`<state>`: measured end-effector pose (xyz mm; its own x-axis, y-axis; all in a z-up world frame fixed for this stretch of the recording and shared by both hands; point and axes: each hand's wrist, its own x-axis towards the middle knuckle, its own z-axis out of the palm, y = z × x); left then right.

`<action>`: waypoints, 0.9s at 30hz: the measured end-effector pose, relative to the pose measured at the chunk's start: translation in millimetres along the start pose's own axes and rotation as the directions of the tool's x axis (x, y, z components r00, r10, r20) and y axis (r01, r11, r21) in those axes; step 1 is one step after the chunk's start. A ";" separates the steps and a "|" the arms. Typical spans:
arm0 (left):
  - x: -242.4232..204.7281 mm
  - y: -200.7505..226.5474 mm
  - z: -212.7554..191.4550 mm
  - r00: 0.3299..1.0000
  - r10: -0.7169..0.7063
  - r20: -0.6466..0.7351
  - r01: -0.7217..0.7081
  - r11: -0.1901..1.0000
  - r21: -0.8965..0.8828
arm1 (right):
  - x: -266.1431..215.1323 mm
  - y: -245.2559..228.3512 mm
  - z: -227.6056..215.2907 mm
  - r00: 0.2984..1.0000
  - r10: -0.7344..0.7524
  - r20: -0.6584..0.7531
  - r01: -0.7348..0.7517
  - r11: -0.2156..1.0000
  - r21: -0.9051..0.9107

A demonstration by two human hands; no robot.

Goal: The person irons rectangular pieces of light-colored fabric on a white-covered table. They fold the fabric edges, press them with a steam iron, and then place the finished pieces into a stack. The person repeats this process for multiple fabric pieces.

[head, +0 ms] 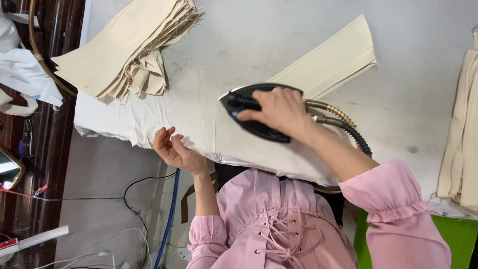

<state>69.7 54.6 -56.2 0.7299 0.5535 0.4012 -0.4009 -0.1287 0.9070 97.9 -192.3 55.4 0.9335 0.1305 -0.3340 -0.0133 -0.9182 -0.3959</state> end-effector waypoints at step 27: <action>-120.4 -19.6 142.4 0.240 0.302 0.923 -0.925 0.358 0.124 | -128.1 259.8 -31.5 0.428 -0.037 -0.903 -0.501 0.821 -0.272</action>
<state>68.5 -126.7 -104.0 0.5652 -0.6651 0.4881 -0.7504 -0.6603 -0.0308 -13.8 -459.3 22.2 0.7236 -0.2476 0.6443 -0.3816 -0.9213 0.0746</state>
